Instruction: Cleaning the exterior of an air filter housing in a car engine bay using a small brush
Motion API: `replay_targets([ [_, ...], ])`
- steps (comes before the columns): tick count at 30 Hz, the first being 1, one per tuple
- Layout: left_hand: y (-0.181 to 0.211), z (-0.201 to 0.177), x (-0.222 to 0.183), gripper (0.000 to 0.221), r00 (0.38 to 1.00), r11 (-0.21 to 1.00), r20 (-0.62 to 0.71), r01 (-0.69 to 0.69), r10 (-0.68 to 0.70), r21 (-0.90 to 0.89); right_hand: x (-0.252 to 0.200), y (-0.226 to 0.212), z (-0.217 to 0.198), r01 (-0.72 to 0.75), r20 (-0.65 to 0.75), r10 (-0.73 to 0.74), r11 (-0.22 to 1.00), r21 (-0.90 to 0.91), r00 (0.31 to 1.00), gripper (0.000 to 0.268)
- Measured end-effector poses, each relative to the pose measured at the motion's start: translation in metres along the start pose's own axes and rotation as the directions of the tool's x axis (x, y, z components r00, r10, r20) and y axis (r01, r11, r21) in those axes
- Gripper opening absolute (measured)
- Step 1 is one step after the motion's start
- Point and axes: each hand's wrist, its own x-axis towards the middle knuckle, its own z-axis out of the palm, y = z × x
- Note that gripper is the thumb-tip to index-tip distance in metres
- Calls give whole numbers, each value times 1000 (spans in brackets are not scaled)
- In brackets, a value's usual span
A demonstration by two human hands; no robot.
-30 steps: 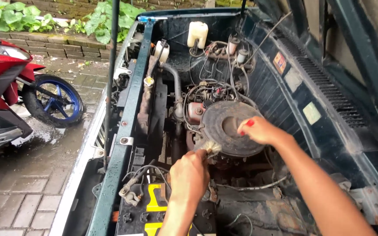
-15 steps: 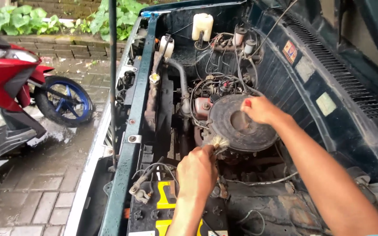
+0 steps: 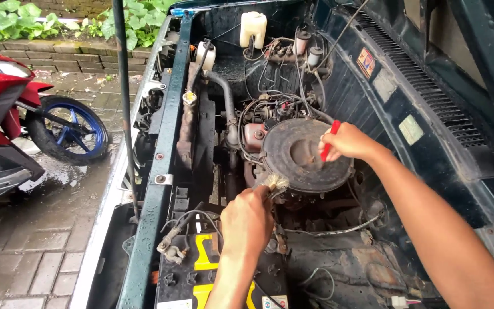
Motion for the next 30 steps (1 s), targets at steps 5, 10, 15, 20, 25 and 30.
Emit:
replay_targets([
  [5,-3,0,0,22,1000,1000,0,4,-4,-26,11,45,-2,218,-305,-181,972,91,935,27],
  [10,-2,-1,3,22,1000,999,-12,5,-6,-38,-20,62,30,180,-372,-405,841,-511,835,32],
  [15,-2,-2,0,22,1000,1000,-11,4,-4,-15,-48,36,56,235,-299,-244,970,-67,922,28],
  [20,10,-22,-5,24,997,998,-82,-16,11,-62,-54,46,49,274,-223,-193,860,430,955,25],
  [25,12,-30,-11,23,986,991,-165,-37,15,-132,-52,92,34,222,-306,-94,883,415,947,29],
  [30,21,-45,-19,24,954,971,-275,-168,117,-170,-82,100,28,-95,-477,-128,904,-417,870,33],
])
